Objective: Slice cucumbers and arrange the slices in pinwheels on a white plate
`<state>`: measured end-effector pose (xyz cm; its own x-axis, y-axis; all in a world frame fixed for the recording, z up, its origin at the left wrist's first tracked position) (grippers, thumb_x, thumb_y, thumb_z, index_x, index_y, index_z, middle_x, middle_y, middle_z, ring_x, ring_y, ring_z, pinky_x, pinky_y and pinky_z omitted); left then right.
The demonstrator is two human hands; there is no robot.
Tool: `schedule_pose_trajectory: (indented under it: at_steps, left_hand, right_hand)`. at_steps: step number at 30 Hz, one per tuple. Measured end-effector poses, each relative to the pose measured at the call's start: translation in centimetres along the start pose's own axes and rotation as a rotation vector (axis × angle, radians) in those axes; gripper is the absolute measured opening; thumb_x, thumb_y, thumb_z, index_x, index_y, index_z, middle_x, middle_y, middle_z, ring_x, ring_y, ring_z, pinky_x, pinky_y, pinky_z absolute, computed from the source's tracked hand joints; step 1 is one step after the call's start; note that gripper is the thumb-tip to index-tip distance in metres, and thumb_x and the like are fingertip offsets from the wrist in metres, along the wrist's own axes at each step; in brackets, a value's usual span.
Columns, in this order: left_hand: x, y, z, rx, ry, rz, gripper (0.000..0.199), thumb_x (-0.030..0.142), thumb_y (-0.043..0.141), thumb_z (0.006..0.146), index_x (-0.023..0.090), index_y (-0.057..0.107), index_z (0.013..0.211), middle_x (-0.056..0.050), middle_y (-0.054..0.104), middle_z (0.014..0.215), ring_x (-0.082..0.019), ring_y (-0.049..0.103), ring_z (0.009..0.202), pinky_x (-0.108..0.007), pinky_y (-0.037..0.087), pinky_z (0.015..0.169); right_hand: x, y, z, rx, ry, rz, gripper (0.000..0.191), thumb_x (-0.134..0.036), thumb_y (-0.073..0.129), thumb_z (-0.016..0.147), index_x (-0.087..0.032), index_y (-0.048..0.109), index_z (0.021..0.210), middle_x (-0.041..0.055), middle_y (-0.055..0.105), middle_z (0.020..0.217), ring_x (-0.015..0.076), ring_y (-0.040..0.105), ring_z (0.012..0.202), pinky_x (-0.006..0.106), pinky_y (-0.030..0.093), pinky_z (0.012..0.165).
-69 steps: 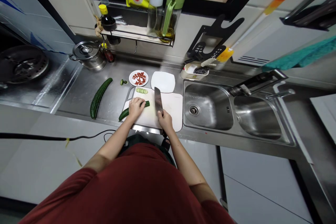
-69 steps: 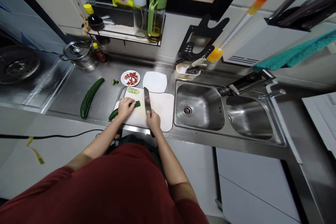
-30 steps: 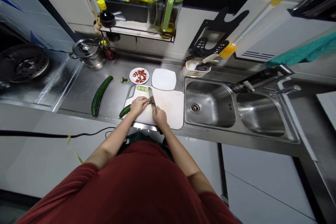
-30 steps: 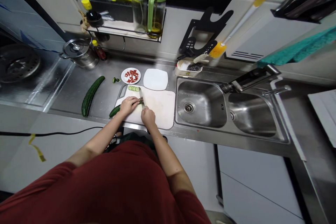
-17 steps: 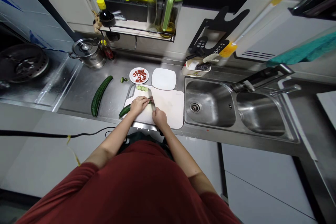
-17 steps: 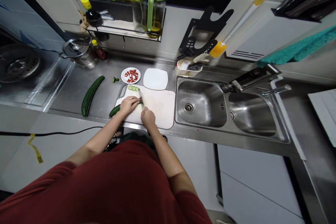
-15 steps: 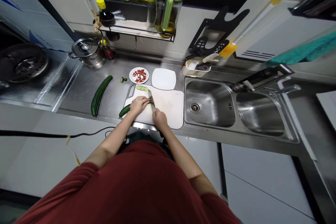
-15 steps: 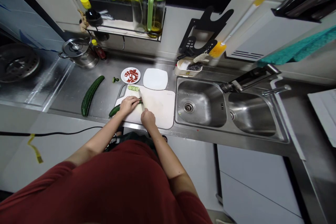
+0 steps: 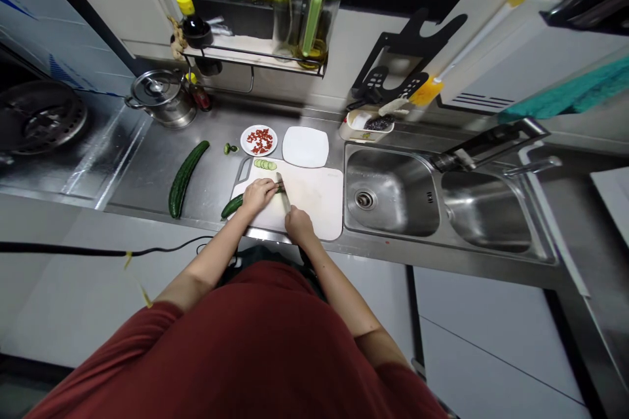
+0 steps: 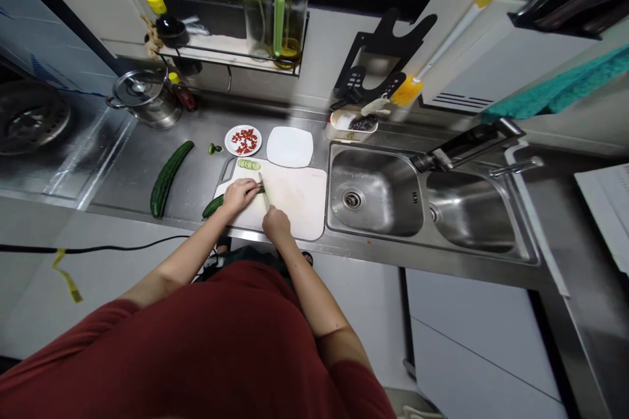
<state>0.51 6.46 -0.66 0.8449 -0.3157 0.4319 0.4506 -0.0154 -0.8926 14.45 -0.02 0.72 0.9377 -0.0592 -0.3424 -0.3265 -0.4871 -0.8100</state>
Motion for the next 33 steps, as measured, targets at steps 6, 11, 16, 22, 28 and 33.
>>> schedule_pose_trajectory:
  at_steps: [6,11,16,22,28,33]
  left_hand:
    - [-0.2,0.1,0.0,0.01,0.002,-0.018,0.027,0.037,0.045,0.093,0.028,0.069,0.101,-0.003,0.067,0.104,-0.019,0.057,0.095,-0.031,0.044,0.081]
    - [-0.2,0.1,0.0,0.01,0.007,-0.018,0.026,0.037,0.046,0.092,0.028,0.07,0.1,-0.004,0.067,0.103,-0.02,0.057,0.095,-0.031,0.044,0.08]
    - [-0.2,0.1,0.1,0.005,0.012,0.002,0.027,0.037,0.045,0.093,0.027,0.069,0.1,-0.003,0.067,0.104,-0.02,0.057,0.094,-0.032,0.044,0.081]
    - [-0.1,0.1,0.1,-0.001,0.005,-0.002,0.026,0.037,0.046,0.093,0.027,0.069,0.101,-0.003,0.067,0.103,-0.02,0.057,0.095,-0.032,0.044,0.082]
    - [-0.1,0.0,0.1,-0.021,-0.007,0.0,0.027,0.037,0.045,0.093,0.026,0.069,0.099,-0.003,0.067,0.104,-0.02,0.057,0.096,-0.031,0.043,0.081]
    - [-0.1,0.0,0.1,-0.012,-0.005,0.008,0.027,0.037,0.044,0.093,0.026,0.069,0.099,-0.002,0.067,0.103,-0.02,0.057,0.095,-0.032,0.044,0.079]
  right_hand:
    - [-0.2,-0.2,0.1,0.001,-0.009,0.006,0.029,-0.015,0.036,0.092,-0.009,0.057,0.111,0.0168,0.068,0.103,0.0253,0.064,0.098,0.031,0.045,0.081]
    - [0.4,0.0,-0.9,-0.029,0.024,0.002,0.029,-0.016,0.036,0.092,-0.01,0.058,0.111,0.0177,0.067,0.103,0.0261,0.064,0.097,0.033,0.046,0.079]
    - [0.2,-0.2,-0.4,-0.029,0.007,0.009,0.029,-0.015,0.037,0.091,-0.01,0.058,0.111,0.0173,0.067,0.104,0.026,0.064,0.098,0.032,0.046,0.08]
    - [-0.5,-0.4,0.8,-0.001,-0.008,-0.005,0.028,-0.015,0.037,0.092,-0.01,0.057,0.11,0.0163,0.067,0.105,0.0241,0.063,0.1,0.031,0.045,0.083]
    - [0.3,0.2,-0.2,-0.056,0.028,-0.017,0.029,-0.016,0.035,0.092,-0.011,0.057,0.111,0.0167,0.067,0.105,0.0258,0.064,0.099,0.033,0.046,0.081]
    - [0.0,0.0,0.0,-0.052,0.024,-0.023,0.029,-0.015,0.036,0.092,-0.01,0.057,0.111,0.017,0.066,0.106,0.0252,0.063,0.101,0.032,0.046,0.082]
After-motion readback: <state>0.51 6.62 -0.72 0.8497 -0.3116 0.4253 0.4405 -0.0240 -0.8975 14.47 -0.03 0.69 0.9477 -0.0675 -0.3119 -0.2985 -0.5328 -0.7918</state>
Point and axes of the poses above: each hand's wrist, its own z-axis towards the middle knuckle, its own y-axis out of the palm, x = y × z, the point moved 6 cm from there along z, towards the middle knuckle
